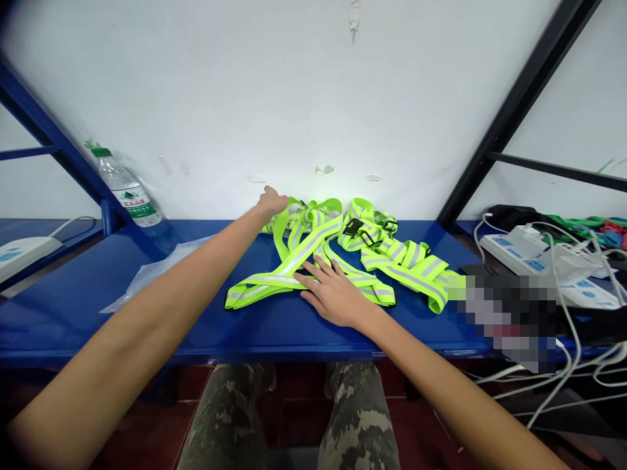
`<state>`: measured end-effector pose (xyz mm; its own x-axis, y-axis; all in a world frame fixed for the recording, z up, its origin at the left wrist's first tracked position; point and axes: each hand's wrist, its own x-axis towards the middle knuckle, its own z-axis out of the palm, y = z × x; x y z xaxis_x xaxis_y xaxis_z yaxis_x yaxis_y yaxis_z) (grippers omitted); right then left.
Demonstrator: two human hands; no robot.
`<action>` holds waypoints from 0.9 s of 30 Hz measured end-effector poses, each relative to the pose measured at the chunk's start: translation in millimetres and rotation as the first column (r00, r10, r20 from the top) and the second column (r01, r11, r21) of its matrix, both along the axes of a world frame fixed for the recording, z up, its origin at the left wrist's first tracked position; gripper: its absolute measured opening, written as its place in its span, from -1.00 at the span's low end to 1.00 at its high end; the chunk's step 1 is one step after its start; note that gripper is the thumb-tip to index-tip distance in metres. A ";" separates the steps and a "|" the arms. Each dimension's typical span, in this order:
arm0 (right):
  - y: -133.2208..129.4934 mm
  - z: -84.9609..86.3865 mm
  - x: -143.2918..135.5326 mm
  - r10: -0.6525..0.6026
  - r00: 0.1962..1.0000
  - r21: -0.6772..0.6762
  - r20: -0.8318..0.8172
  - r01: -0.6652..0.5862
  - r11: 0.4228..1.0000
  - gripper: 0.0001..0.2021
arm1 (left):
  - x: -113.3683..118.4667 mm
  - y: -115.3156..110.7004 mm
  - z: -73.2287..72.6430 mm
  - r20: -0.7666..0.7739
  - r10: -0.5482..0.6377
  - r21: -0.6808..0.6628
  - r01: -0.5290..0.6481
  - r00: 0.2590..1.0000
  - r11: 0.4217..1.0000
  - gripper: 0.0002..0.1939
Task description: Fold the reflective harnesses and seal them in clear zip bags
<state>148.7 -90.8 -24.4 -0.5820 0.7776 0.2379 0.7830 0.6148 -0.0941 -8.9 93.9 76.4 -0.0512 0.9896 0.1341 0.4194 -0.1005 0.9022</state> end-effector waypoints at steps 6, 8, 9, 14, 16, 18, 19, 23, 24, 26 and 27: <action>11.3 -4.3 1.4 -0.053 0.998 0.085 -0.034 0.056 0.995 -0.53 | -15.0 -74.8 -22.7 -0.651 -0.221 0.018 0.306 0.726 0.952 -0.35; 16.0 -6.2 4.2 -0.047 0.998 0.093 -0.037 0.050 0.994 -0.53 | -27.4 -98.4 -26.6 -0.696 -0.430 -0.139 0.480 0.575 0.866 -0.22; 17.7 -7.2 5.8 -0.037 0.999 0.087 -0.033 0.039 0.995 -0.52 | -34.1 -108.2 -28.9 -0.712 -0.509 -0.216 0.539 0.484 0.814 -0.12; 17.7 -9.3 8.6 -0.013 1.000 0.024 0.020 0.012 1.000 -0.45 | -59.7 -132.8 -43.0 -0.781 -0.584 -0.417 0.513 0.219 0.750 0.01; 14.5 -7.7 4.1 -0.054 0.998 0.017 0.035 0.054 0.998 -0.39 | -63.3 -135.0 -46.7 -0.800 -0.570 -0.410 0.524 0.186 0.746 -0.13; 11.2 -5.8 -4.2 -0.085 0.996 0.034 0.038 0.083 0.996 -0.33 | -63.9 -136.6 -49.5 -0.822 -0.543 -0.385 0.537 0.170 0.751 -0.18; 10.0 -5.3 -9.1 -0.079 0.996 0.044 0.036 0.078 0.996 -0.31 | -63.7 -137.5 -50.9 -0.836 -0.522 -0.363 0.544 0.168 0.756 -0.19; 9.8 -7.7 -25.2 0.036 0.999 0.019 0.037 -0.037 0.999 -0.32 | -65.0 -141.3 -57.2 -0.875 -0.416 -0.237 0.531 0.246 0.813 -0.22; 10.9 -8.8 -26.9 0.057 0.998 -0.001 0.040 -0.057 0.998 -0.33 | -66.5 -141.7 -57.9 -0.874 -0.403 -0.222 0.515 0.272 0.828 -0.22; 13.6 -10.3 -27.3 0.076 0.996 -0.038 0.049 -0.075 0.996 -0.32 | -70.6 -141.9 -56.3 -0.860 -0.409 -0.227 0.488 0.306 0.843 -0.23; 14.9 -10.4 -26.6 0.080 0.995 -0.053 0.054 -0.077 0.996 -0.31 | -73.2 -141.8 -53.6 -0.849 -0.433 -0.257 0.480 0.303 0.839 -0.25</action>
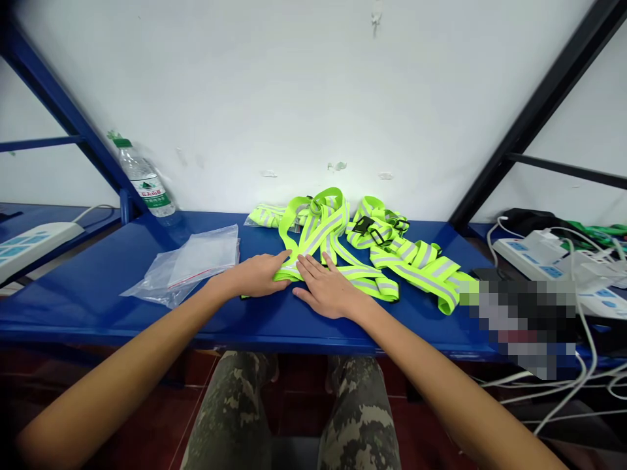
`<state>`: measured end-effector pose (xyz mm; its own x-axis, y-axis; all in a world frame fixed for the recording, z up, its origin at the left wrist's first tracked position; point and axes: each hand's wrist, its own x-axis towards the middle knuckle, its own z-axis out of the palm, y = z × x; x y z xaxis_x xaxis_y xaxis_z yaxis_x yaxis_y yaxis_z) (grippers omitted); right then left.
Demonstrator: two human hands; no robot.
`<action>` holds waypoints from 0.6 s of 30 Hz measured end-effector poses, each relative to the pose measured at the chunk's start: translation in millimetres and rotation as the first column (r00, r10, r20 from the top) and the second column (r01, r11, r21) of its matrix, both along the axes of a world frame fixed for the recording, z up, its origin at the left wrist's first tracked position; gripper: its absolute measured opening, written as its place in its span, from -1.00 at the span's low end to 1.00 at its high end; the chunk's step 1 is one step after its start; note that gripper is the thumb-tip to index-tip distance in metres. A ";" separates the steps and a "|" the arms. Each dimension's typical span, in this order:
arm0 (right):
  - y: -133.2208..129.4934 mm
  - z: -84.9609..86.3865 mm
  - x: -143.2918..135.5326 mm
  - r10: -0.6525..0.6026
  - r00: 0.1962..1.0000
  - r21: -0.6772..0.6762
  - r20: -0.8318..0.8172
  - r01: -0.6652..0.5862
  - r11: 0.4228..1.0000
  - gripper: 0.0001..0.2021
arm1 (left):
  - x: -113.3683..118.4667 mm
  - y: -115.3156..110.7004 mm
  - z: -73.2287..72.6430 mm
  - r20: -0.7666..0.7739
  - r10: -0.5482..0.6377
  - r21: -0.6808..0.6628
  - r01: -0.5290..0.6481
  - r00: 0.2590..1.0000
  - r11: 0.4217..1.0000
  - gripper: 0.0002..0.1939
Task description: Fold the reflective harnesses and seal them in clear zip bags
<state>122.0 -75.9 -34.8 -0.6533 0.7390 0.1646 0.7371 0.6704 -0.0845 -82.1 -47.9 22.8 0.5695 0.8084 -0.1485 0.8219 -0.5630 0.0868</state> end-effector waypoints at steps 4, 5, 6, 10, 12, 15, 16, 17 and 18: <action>2.2 3.1 2.3 -0.007 1.000 -0.037 0.017 0.008 0.999 -0.31 | -11.8 -0.8 19.5 -0.110 0.032 -0.096 -0.043 0.993 0.994 -0.29; 2.1 4.0 2.1 -0.014 1.000 -0.040 0.021 0.015 0.999 -0.33 | -14.9 -1.2 25.0 -0.125 0.046 -0.080 -0.056 0.991 0.995 -0.29; 2.0 4.8 1.7 -0.021 0.999 -0.043 0.025 0.022 0.999 -0.35 | -17.9 -1.5 30.3 -0.120 0.063 -0.042 -0.069 0.991 0.997 -0.31; 2.6 4.2 -1.5 -0.015 1.000 -0.049 0.027 0.017 0.999 -0.41 | -25.1 -0.1 44.5 0.094 0.138 0.163 -0.152 0.986 0.975 -0.48; 3.6 2.3 -3.2 0.002 1.000 -0.037 -0.004 -0.002 0.999 -0.44 | -22.8 2.0 44.3 0.253 0.153 0.190 -0.204 0.955 0.960 -0.49; 4.3 0.6 -4.8 0.027 0.996 -0.004 -0.080 -0.027 1.000 -0.50 | -10.2 5.4 29.3 0.500 0.138 0.073 -0.201 0.855 0.977 -0.45; 4.0 0.7 -5.1 0.035 0.994 0.006 -0.100 -0.035 0.999 -0.53 | -4.2 6.3 20.6 0.590 0.145 0.008 -0.185 0.795 0.983 -0.40; 3.6 1.2 -5.2 0.043 0.993 0.016 -0.111 -0.042 0.999 -0.56 | 2.1 6.8 10.7 0.682 0.164 -0.060 -0.169 0.712 0.984 -0.31; 3.2 1.9 -5.0 0.050 0.992 0.030 -0.116 -0.046 0.998 -0.58 | 8.4 7.0 0.2 0.754 0.207 -0.146 -0.148 0.623 0.978 -0.21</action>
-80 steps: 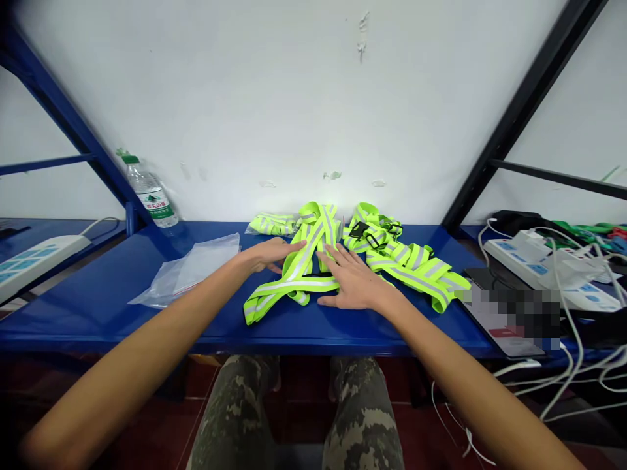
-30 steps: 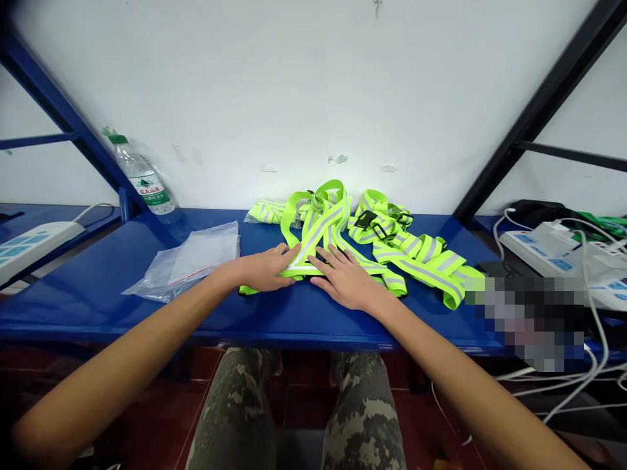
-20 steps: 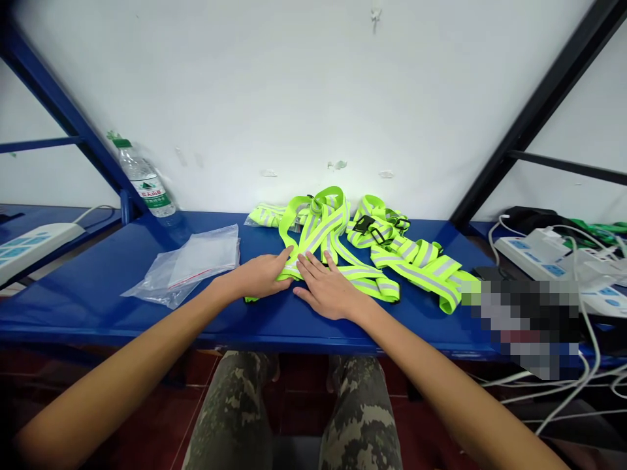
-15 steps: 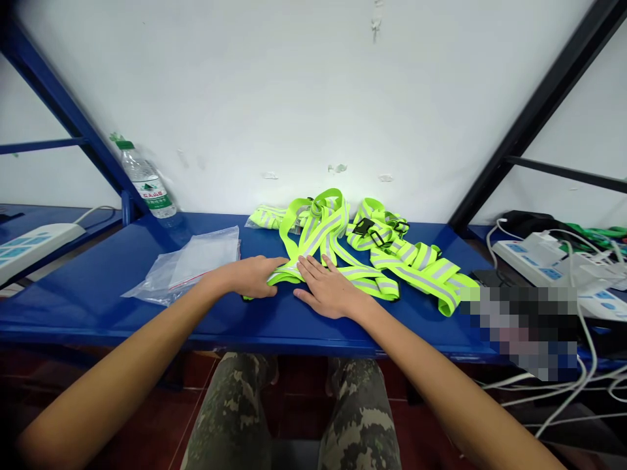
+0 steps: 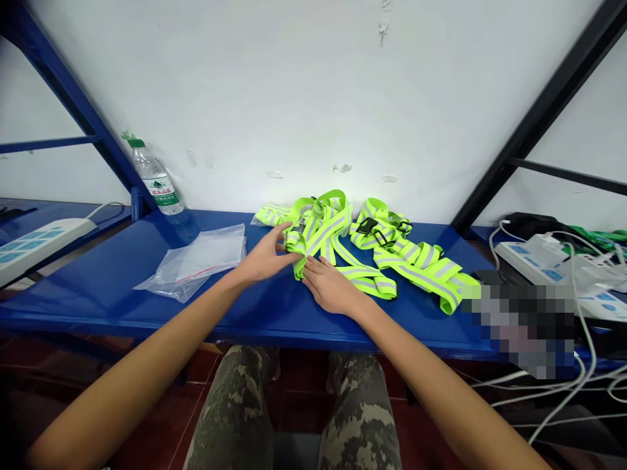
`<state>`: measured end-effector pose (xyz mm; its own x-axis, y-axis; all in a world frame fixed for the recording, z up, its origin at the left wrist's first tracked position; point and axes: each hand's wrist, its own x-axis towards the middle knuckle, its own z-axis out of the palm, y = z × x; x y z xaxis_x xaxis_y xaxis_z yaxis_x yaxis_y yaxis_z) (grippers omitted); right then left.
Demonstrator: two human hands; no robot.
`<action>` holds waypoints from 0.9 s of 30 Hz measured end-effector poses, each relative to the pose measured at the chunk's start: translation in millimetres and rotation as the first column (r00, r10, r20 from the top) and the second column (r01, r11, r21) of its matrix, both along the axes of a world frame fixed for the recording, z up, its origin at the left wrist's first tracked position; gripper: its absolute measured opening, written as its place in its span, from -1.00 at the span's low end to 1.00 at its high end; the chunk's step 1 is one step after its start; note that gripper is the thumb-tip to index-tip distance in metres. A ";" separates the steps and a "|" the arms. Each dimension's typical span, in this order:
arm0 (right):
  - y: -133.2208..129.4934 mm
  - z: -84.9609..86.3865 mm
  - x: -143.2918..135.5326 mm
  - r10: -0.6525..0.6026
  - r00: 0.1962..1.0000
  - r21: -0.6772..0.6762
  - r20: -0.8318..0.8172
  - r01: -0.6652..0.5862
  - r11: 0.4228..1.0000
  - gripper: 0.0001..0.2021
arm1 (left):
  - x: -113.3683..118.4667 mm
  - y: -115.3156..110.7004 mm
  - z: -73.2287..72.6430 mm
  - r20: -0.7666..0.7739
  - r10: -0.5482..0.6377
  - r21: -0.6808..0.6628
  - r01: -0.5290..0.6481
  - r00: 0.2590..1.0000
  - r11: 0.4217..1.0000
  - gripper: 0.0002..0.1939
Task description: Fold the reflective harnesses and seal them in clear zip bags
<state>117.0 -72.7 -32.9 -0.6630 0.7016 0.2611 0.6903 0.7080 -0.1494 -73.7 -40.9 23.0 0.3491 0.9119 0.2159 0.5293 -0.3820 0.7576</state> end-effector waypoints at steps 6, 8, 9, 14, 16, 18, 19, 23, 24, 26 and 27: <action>-1.3 1.2 3.0 -0.005 1.000 0.054 0.030 0.003 0.999 -0.59 | 22.8 -5.2 -44.2 -0.017 -0.054 0.071 0.055 0.998 0.996 -0.31; -1.9 0.1 3.6 -0.029 0.999 0.059 0.037 0.026 0.998 -0.57 | 22.9 -6.7 -49.4 -0.099 -0.075 0.172 0.092 0.992 0.981 -0.38; -2.5 -0.5 3.8 -0.040 0.998 0.069 0.040 0.037 0.997 -0.56 | 21.9 -6.8 -51.1 -0.128 -0.087 0.207 0.112 0.988 0.972 -0.39; -8.3 -1.9 7.6 -0.057 0.998 0.127 -0.005 0.057 0.990 -0.59 | 14.8 -4.5 -55.1 -0.166 -0.144 0.240 0.182 0.976 0.954 -0.36; -11.4 -2.4 11.9 -0.049 0.997 0.158 -0.053 0.057 0.986 -0.63 | 13.5 -3.1 -55.9 -0.150 -0.164 0.228 0.196 0.975 0.954 -0.35; -14.2 -3.1 17.2 -0.046 0.993 0.233 -0.113 0.071 0.970 -0.68 | 13.2 -1.1 -57.6 -0.125 -0.193 0.221 0.217 0.973 0.951 -0.35; -15.3 -3.6 19.9 -0.056 0.988 0.289 -0.146 0.096 0.952 -0.71 | 13.3 0.2 -59.1 -0.114 -0.207 0.223 0.228 0.972 0.948 -0.36; -17.3 -4.9 27.7 -0.126 0.957 0.493 -0.261 0.244 0.835 -0.83 | 13.5 4.8 -66.4 -0.099 -0.236 0.236 0.253 0.967 0.938 -0.36; -17.5 -4.8 28.7 -0.131 0.951 0.518 -0.279 0.264 0.813 -0.88 | 13.3 5.1 -67.7 -0.102 -0.237 0.232 0.255 0.966 0.939 -0.36; -17.8 -3.9 29.6 -0.131 0.941 0.547 -0.312 0.291 0.785 -0.88 | 12.9 4.5 -68.5 -0.112 -0.234 0.216 0.254 0.966 0.943 -0.36; -18.1 -3.1 29.7 -0.132 0.934 0.555 -0.331 0.306 0.773 -0.82 | 12.7 3.7 -68.2 -0.118 -0.227 0.205 0.248 0.967 0.947 -0.36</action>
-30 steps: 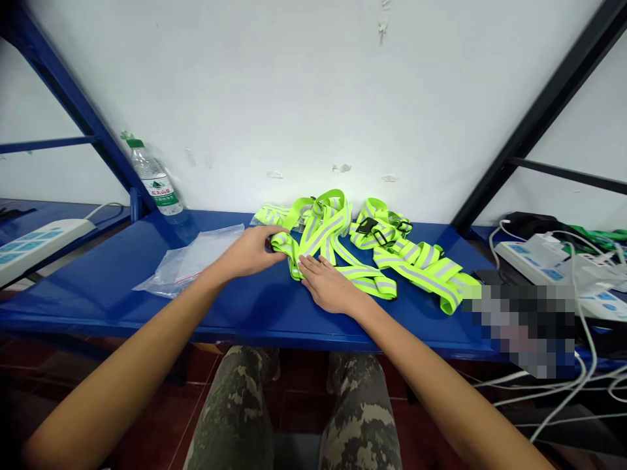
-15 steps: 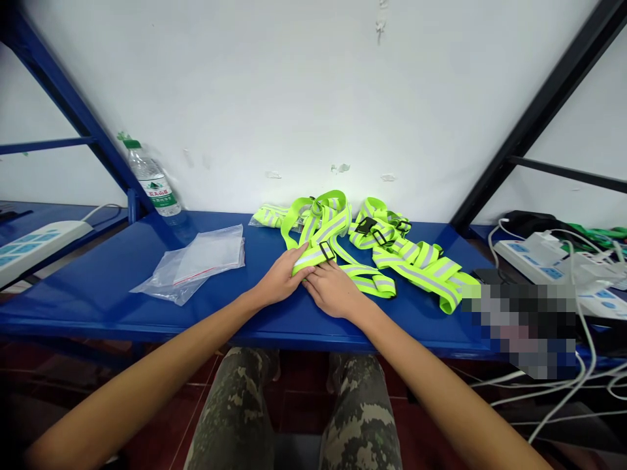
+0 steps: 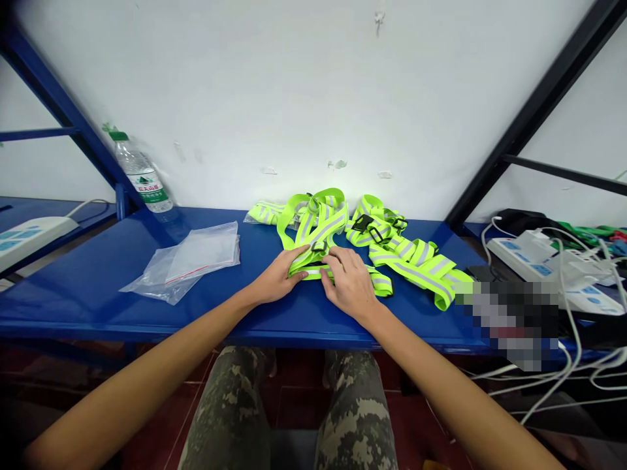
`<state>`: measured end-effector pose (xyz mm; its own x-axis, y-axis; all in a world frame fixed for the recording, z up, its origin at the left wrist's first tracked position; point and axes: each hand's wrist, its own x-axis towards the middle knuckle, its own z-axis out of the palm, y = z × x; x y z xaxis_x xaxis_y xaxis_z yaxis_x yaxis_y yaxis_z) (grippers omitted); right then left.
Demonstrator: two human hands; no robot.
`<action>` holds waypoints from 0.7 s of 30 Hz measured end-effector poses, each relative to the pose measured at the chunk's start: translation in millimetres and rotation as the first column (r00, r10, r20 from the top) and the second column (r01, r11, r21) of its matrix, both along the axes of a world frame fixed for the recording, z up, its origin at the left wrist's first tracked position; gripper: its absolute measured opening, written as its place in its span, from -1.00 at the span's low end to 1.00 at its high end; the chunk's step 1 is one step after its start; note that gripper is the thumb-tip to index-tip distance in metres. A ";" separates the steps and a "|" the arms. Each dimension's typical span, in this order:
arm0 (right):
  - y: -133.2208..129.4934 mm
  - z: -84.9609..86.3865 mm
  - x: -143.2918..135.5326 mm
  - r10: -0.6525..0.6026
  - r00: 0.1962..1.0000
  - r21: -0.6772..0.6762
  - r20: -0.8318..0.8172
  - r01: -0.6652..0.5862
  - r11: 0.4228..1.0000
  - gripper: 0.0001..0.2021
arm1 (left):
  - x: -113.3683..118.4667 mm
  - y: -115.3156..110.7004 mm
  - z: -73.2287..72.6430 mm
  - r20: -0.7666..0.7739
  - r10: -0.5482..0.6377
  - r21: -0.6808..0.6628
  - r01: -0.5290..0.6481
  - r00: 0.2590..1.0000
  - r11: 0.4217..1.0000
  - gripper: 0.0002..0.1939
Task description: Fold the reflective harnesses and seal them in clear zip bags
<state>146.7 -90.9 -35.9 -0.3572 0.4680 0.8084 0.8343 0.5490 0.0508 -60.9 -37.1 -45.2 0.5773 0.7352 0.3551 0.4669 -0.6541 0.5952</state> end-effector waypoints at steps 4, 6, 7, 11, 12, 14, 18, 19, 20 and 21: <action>-1.3 4.0 -0.2 0.028 1.000 -0.016 0.013 -0.027 0.999 -0.57 | 0.7 -3.5 2.6 -0.051 0.015 0.019 -0.015 0.999 1.000 -0.40; -0.5 4.3 0.8 0.088 0.993 -0.051 0.079 -0.084 0.995 -0.60 | 1.0 -4.1 2.8 -0.083 -0.003 0.069 0.009 0.997 0.998 -0.39; 0.5 3.7 1.7 0.116 0.988 -0.062 0.105 -0.110 0.992 -0.65 | 0.9 -4.0 2.4 -0.093 -0.014 0.095 0.023 0.996 0.995 -0.37; 5.7 -0.5 6.4 0.155 0.982 -0.094 0.111 -0.145 0.985 -0.78 | -1.7 -1.3 -2.0 -0.068 -0.054 0.172 0.065 0.996 0.983 -0.32; 6.4 -1.1 7.3 0.153 0.982 -0.104 0.110 -0.141 0.984 -0.79 | -2.5 -0.5 -3.2 -0.067 -0.065 0.180 0.076 0.996 0.981 -0.32; 6.6 -1.2 8.1 0.146 0.982 -0.123 0.118 -0.131 0.984 -0.79 | -3.6 0.1 -5.1 -0.087 -0.079 0.188 0.094 0.993 0.978 -0.33; 2.6 0.4 4.9 0.145 0.985 -0.172 0.095 -0.128 0.977 -0.83 | -2.4 -3.9 -4.7 -0.167 -0.036 0.236 0.075 0.985 0.969 -0.40; 1.4 0.4 3.7 0.152 0.985 -0.182 0.076 -0.136 0.974 -0.83 | -1.6 -6.0 -3.5 -0.184 -0.012 0.256 0.060 0.983 0.965 -0.42; 0.3 0.1 2.5 0.163 0.985 -0.192 0.060 -0.149 0.970 -0.81 | -0.9 -8.3 -1.7 -0.196 0.010 0.273 0.044 0.981 0.961 -0.45; -0.5 -0.4 1.6 0.177 0.983 -0.203 0.048 -0.164 0.965 -0.77 | -0.3 -10.7 0.6 -0.200 0.029 0.282 0.029 0.979 0.959 -0.48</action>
<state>148.3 -91.3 -36.4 -0.4947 0.5431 0.6785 0.7258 0.6876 -0.0213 -61.3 -47.8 -44.6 0.6580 0.6213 0.4254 0.5570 -0.7818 0.2804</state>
